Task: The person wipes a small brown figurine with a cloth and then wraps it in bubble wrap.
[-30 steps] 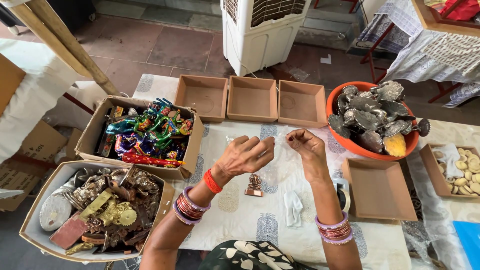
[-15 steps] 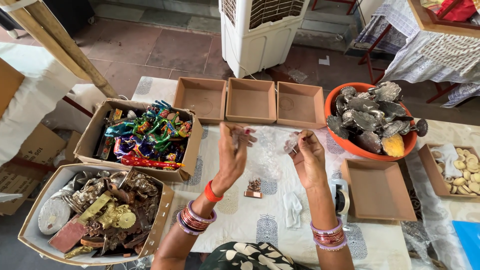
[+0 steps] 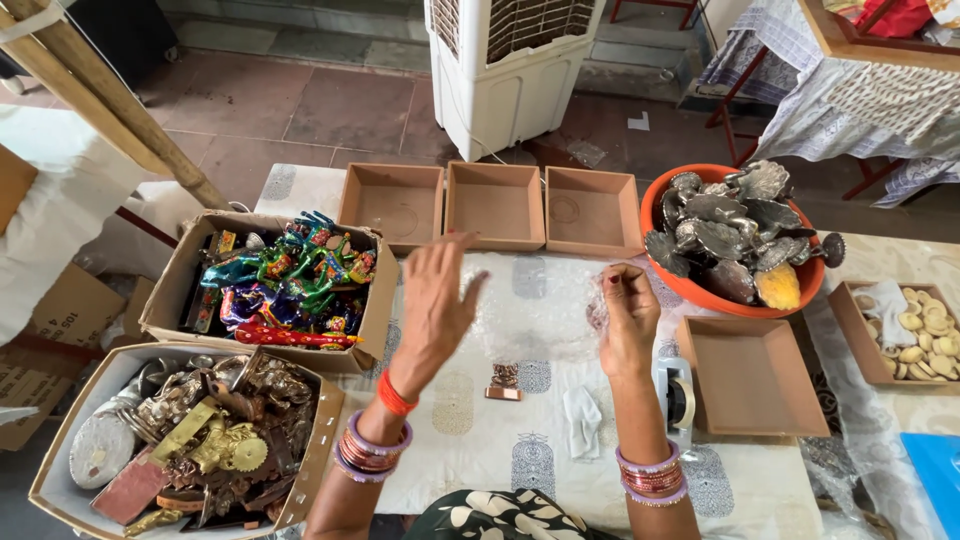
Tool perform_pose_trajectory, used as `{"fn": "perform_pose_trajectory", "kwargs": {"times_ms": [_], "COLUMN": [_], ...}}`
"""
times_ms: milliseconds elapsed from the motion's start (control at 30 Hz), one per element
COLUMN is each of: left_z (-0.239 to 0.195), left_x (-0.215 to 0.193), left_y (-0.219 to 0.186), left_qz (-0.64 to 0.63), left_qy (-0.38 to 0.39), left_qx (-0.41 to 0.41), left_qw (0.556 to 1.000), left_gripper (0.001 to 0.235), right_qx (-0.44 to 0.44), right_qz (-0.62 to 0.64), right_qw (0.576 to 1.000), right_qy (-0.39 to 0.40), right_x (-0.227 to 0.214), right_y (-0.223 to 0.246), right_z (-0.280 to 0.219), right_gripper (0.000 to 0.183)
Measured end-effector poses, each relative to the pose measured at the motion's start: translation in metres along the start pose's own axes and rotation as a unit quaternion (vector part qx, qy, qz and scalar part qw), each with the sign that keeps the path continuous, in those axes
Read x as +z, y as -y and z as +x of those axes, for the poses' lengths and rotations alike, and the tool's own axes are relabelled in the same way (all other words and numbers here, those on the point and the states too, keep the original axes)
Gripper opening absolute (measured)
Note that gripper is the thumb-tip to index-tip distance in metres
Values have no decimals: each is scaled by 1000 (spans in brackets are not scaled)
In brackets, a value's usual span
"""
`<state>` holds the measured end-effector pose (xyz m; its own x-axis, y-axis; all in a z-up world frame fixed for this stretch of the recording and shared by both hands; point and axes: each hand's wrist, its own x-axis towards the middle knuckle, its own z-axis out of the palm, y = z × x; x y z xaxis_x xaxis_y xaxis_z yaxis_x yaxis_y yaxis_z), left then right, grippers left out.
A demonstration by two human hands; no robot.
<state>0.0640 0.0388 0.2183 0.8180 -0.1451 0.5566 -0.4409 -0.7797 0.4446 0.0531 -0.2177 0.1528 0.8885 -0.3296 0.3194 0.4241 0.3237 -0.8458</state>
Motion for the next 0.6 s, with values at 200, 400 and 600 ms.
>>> {"fn": "perform_pose_trajectory", "kwargs": {"times_ms": [200, 400, 600], "left_z": [13, 16, 12], "left_x": [-7, 25, 16], "left_y": [-47, -34, -40], "left_qz": [-233, -371, -393], "left_qy": [5, 224, 224], "left_qx": [157, 13, 15], "left_qw": [960, 901, 892], "left_gripper": [58, 22, 16], "right_qx": [49, 79, 95], "right_qz": [28, 61, 4], "right_qw": [997, 994, 992], "right_qy": [52, 52, 86], "right_x": [16, -10, 10], "right_y": [4, -4, 41], "right_z": [-17, -22, -17], "right_gripper": [13, 23, 40]}}
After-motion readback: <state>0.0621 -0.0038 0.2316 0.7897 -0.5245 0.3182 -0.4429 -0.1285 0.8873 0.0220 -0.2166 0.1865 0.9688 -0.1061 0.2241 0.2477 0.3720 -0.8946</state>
